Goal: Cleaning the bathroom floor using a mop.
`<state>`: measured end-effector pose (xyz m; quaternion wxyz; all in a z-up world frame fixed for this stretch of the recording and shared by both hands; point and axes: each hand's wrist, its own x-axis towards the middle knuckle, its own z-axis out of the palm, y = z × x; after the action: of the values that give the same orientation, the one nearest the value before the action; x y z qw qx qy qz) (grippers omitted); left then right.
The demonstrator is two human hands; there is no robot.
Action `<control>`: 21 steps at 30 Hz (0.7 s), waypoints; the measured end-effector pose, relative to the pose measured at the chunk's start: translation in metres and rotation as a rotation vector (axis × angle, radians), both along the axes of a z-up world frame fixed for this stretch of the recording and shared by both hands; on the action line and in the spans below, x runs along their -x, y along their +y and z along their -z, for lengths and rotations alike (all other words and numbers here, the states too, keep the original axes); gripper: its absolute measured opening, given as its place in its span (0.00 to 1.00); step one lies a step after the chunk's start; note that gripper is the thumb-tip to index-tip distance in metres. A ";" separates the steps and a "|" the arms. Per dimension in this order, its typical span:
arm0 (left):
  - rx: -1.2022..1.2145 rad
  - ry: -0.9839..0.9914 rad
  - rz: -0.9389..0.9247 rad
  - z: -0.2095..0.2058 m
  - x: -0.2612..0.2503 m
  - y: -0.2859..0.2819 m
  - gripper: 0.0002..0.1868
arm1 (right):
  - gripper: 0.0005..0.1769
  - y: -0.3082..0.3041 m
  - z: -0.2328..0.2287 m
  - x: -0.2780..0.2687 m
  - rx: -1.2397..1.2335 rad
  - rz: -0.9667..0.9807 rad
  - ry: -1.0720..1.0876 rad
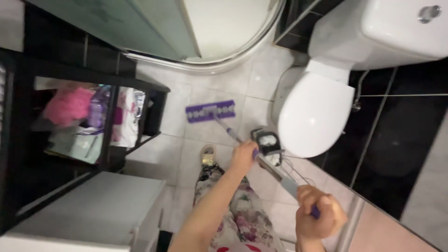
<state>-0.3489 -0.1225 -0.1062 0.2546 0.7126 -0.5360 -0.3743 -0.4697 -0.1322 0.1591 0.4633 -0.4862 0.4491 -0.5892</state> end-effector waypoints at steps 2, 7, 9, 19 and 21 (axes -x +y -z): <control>0.015 0.030 0.002 -0.006 0.015 0.009 0.12 | 0.19 0.003 -0.004 0.019 -0.021 -0.008 0.017; -0.053 -0.014 0.078 -0.017 0.043 0.005 0.10 | 0.17 0.008 -0.016 0.057 -0.049 -0.011 0.048; -0.004 0.049 0.043 -0.051 0.049 -0.005 0.14 | 0.18 0.011 -0.019 0.079 -0.053 -0.011 -0.112; 0.197 0.180 -0.066 -0.043 0.072 -0.106 0.11 | 0.17 -0.033 -0.005 0.065 0.275 -0.004 0.361; 0.344 0.227 -0.137 -0.018 0.074 -0.120 0.11 | 0.14 -0.044 0.031 0.064 0.312 -0.037 -0.016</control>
<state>-0.4227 -0.2428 -0.0879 0.4560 0.6466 -0.5103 -0.3369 -0.5339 -0.1762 0.1278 0.3965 -0.5558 0.3395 -0.6471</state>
